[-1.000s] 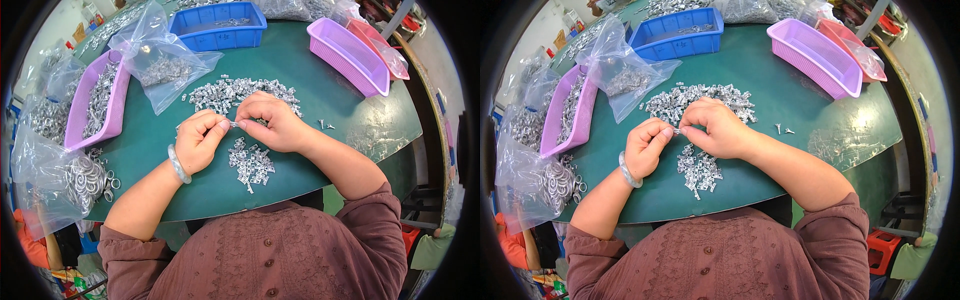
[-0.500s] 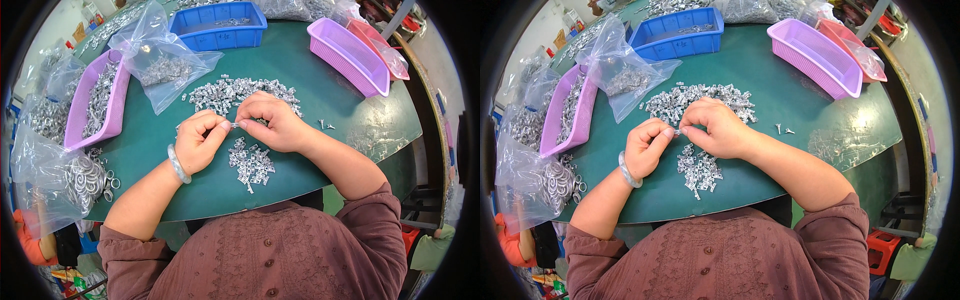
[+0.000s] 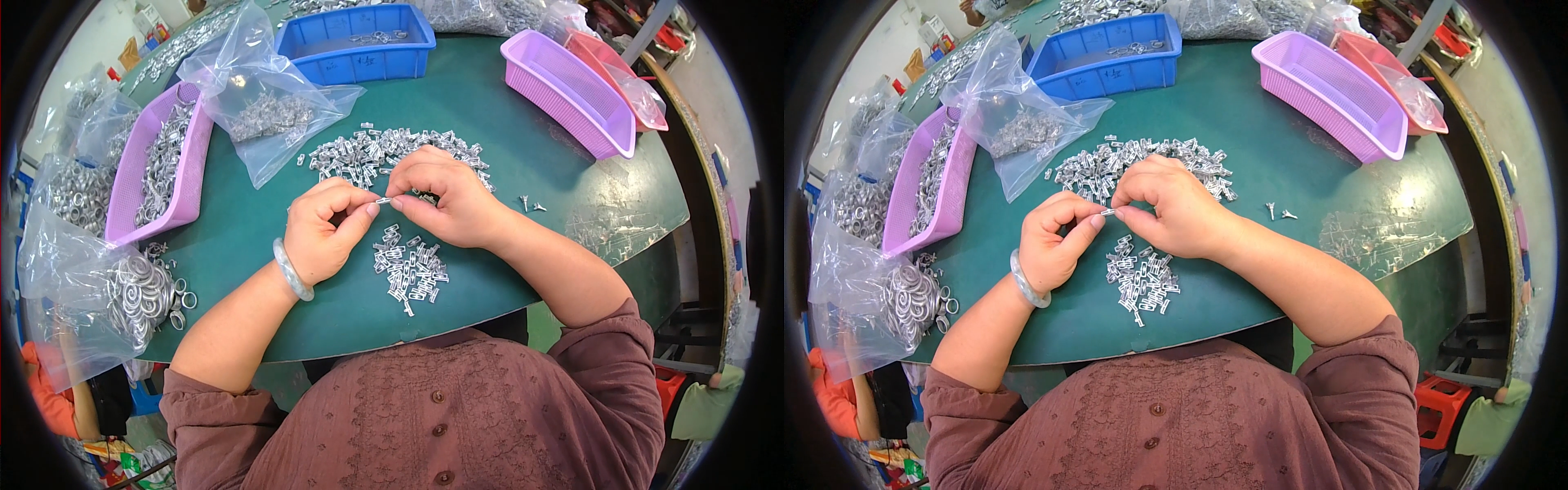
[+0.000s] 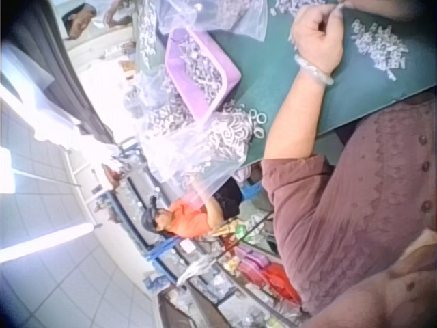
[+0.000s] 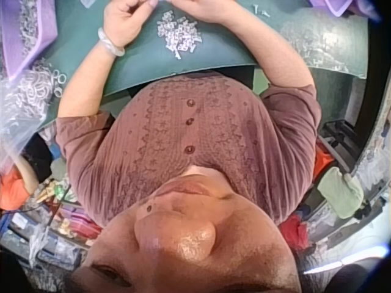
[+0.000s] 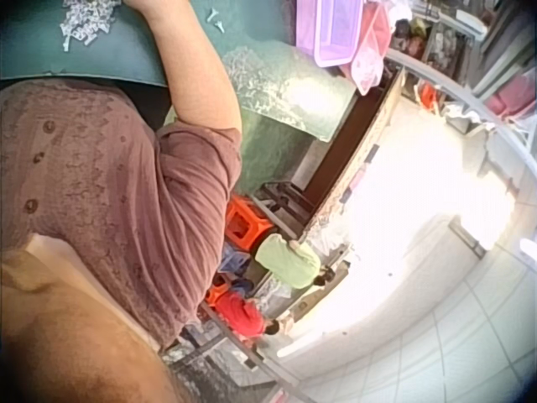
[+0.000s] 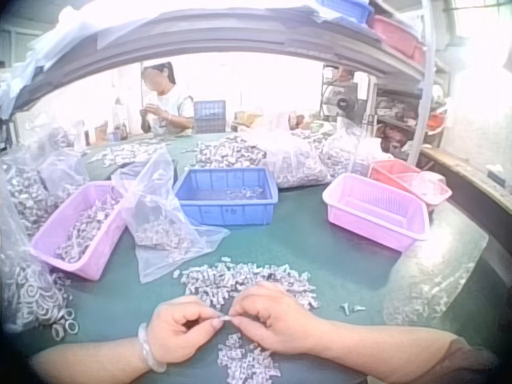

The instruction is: The person assembles metal clips by fitting small metal components together by hand and placing the assembled pieces into a pile on the table.

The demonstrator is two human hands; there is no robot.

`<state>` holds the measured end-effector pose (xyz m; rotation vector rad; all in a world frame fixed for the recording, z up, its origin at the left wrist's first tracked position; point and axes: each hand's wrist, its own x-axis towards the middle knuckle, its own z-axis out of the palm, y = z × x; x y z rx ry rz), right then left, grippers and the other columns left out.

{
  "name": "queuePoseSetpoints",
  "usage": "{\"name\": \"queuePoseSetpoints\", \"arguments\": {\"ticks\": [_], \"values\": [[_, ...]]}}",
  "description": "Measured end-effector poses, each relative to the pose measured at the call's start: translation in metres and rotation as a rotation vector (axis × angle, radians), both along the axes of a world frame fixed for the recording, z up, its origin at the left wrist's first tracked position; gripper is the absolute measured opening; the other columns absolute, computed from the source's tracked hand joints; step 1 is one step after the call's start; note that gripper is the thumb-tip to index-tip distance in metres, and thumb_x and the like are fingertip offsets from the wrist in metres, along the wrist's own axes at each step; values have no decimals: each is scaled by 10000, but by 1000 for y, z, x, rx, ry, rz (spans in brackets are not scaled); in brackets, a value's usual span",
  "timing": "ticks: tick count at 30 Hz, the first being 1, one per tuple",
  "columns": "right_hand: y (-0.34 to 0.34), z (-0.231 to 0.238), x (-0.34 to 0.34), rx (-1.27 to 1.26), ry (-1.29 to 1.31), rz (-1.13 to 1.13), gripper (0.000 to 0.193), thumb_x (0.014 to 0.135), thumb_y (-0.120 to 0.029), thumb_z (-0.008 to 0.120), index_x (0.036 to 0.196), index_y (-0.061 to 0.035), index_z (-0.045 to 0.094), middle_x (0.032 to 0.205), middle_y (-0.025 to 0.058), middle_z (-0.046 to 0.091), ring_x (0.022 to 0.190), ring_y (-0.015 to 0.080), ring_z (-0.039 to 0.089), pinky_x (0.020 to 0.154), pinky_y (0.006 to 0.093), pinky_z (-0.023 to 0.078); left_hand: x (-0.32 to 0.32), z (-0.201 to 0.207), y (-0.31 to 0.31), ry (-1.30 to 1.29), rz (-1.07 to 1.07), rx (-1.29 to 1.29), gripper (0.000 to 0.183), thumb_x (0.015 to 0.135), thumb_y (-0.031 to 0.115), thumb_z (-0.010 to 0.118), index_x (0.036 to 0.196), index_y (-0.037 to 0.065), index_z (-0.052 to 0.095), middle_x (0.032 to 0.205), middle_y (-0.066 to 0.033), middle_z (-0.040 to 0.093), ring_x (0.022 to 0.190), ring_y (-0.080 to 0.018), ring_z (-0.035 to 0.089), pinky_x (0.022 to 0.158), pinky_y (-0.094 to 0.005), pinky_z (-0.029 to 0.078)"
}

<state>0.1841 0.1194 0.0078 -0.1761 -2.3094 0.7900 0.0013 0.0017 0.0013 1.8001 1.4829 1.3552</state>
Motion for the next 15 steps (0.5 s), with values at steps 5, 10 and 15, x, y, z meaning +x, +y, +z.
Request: {"name": "queuePoseSetpoints", "arguments": {"ticks": [5, 10, 15], "values": [[0, 2, 1, 23, -9, -9, 78, 786, -70, 689, 847, -76, 642, 897, 54, 636, 910, 272, 586, 852, 397, 438, 0, 0, 0, 13, 0, 6, 66, 849, 28, 699, 913, 13, 707, 775, -35, 607, 677, -110, 524, 607, -249, 411], [0, 4, 2, 70, -3, -14, 85, 811, -31, 689, 886, -47, 652, 928, 69, 647, 908, 256, 606, 831, 371, 475, 1, 1, -1, 28, -1, 12, 79, 838, 20, 707, 917, 12, 711, 782, -37, 611, 678, -110, 530, 611, -247, 421], [0, 2, 1, 62, 3, -8, 76, 806, -38, 686, 874, -50, 654, 929, 76, 644, 926, 272, 598, 844, 384, 466, 1, 1, -1, 39, -8, 1, 75, 827, 22, 718, 900, 9, 709, 773, -40, 612, 668, -114, 533, 604, -251, 424]]}}
